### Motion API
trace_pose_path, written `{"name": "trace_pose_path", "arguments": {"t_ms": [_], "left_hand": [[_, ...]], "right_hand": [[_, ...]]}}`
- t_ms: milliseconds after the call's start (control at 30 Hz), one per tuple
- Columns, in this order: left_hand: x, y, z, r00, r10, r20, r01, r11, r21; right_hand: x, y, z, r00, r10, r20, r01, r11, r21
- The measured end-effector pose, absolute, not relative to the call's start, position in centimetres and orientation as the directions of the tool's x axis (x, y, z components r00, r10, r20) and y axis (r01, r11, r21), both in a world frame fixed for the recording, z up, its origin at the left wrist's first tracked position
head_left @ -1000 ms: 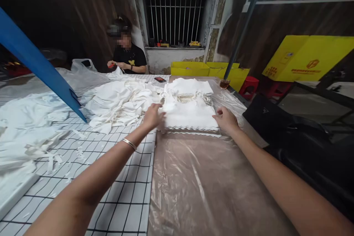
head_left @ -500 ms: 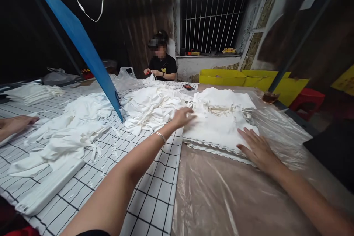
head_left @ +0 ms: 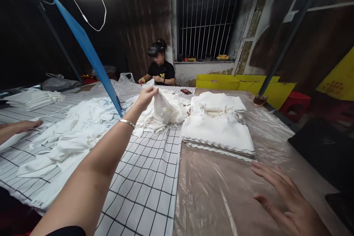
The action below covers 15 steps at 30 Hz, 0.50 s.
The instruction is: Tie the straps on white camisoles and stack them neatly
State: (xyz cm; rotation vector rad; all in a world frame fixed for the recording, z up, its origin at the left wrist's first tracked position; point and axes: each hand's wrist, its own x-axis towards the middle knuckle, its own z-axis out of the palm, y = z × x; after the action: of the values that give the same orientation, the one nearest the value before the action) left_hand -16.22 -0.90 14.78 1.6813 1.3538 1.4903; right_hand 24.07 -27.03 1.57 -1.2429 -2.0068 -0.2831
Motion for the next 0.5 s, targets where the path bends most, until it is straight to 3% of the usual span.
{"name": "trace_pose_path", "arguments": {"t_ms": [133, 300, 400, 500], "left_hand": [[-14.8, -5.4, 21.4, 0.09, 0.896, 0.434, -0.015, -0.435, 0.9], [-12.0, -13.2, 24.6, 0.279, 0.895, 0.349, -0.081, -0.34, 0.937], [-9.3, -17.1, 24.7, 0.365, 0.88, 0.304, -0.055, -0.306, 0.951], [-6.0, -19.9, 24.5, 0.386, 0.859, 0.336, -0.072, -0.335, 0.94]], "right_hand": [[21.0, -27.7, 4.1, -0.035, 0.754, 0.656, 0.769, 0.439, -0.464], [16.0, -28.1, 8.6, 0.156, 0.859, 0.488, 0.395, 0.399, -0.827], [13.2, -28.6, 11.8, 0.115, 0.888, 0.446, 0.188, 0.421, -0.887], [11.5, -29.7, 13.7, 0.087, 0.89, 0.447, 0.146, 0.432, -0.89]]}}
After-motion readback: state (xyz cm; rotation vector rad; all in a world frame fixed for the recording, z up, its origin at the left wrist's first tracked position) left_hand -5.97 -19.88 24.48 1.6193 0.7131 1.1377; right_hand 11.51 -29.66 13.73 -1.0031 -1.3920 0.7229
